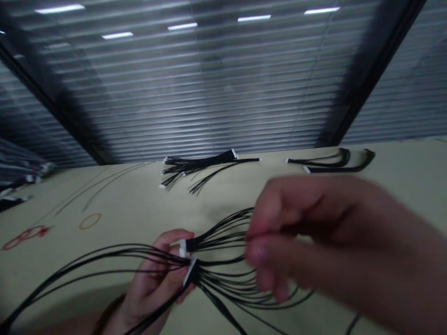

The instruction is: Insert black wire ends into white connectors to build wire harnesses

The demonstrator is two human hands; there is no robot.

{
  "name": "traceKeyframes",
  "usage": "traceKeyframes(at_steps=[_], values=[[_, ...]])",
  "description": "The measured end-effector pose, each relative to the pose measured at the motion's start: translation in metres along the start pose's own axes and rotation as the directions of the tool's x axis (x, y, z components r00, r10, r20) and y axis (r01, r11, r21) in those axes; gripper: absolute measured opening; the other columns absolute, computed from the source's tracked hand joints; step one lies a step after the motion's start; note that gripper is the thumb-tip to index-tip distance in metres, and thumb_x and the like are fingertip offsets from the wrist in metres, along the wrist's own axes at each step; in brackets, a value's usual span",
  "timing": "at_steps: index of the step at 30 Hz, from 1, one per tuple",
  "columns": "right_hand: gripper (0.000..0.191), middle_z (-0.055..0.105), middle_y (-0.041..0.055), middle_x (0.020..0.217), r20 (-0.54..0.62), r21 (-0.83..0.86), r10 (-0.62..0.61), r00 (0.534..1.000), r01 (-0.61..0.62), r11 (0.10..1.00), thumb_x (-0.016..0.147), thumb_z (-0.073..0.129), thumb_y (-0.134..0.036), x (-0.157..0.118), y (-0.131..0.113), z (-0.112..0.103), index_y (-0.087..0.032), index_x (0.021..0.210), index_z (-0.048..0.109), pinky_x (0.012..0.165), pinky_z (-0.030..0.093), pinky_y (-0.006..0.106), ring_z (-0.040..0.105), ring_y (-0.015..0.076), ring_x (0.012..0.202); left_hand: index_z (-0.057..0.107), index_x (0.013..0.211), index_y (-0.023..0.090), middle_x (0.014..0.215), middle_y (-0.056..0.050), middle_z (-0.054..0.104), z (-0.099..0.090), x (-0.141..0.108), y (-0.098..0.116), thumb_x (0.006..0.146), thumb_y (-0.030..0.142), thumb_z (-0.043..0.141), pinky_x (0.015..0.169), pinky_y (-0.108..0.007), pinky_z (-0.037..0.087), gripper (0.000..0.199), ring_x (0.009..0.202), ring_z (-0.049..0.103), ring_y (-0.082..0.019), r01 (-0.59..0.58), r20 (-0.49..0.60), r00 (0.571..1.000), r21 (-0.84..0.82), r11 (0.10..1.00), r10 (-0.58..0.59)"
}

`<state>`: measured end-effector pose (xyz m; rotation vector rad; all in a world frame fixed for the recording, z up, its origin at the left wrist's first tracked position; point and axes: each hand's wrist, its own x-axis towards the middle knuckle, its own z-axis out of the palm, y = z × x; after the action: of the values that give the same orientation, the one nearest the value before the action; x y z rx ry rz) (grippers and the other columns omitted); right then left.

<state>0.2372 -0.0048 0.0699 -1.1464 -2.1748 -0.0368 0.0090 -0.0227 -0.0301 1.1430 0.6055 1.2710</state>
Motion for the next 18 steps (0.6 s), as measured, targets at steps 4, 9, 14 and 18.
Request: traceKeyframes(at_steps=[4,9,14,18], values=[[0.03,0.065,-0.0006,0.07,0.124,0.004,-0.225,0.966,0.227,0.974,0.093,0.035,-0.021,-0.018,-0.026,0.028,-0.022,0.08,0.061,0.051,0.043,0.021,0.058,0.0101,0.058,0.061,0.108,0.031,0.064,0.005,0.052,0.004,-0.004,0.007,0.083,0.022,0.062,0.047,-0.011,0.035,0.027,0.052,0.042,-0.004,0.023,0.034,0.999,-0.065,0.998,-0.021],[0.029,0.066,0.0018,0.079,0.173,-0.038,-0.259,0.95,0.269,0.962,0.09,0.031,-0.011,-0.021,-0.023,0.041,-0.021,0.086,0.059,0.045,0.036,0.025,0.058,0.0132,0.062,0.061,0.107,0.029,0.063,0.004,0.052,0.008,-0.005,0.011,0.083,0.022,0.062,0.048,-0.012,0.034,0.025,0.052,0.043,-0.004,0.035,-0.01,0.999,-0.073,0.997,-0.035],[0.028,0.066,0.0019,0.083,0.161,-0.021,-0.25,0.955,0.256,0.966,0.087,0.031,-0.009,-0.025,-0.02,0.037,-0.022,0.091,0.057,0.046,0.034,0.025,0.058,0.0138,0.065,0.062,0.107,0.028,0.065,0.003,0.052,0.01,-0.003,0.01,0.082,0.019,0.062,0.048,-0.013,0.035,0.026,0.052,0.043,-0.004,0.012,0.001,1.0,-0.113,0.994,-0.012],[0.029,0.065,0.0012,0.082,0.151,-0.003,-0.259,0.954,0.263,0.965,0.087,0.032,-0.008,-0.026,-0.021,0.037,-0.022,0.09,0.057,0.047,0.034,0.025,0.056,0.0129,0.062,0.063,0.106,0.03,0.068,0.003,0.056,0.011,-0.003,0.011,0.081,0.019,0.064,0.049,-0.012,0.035,0.027,0.054,0.044,-0.004,0.012,0.011,1.0,-0.139,0.99,-0.011]])
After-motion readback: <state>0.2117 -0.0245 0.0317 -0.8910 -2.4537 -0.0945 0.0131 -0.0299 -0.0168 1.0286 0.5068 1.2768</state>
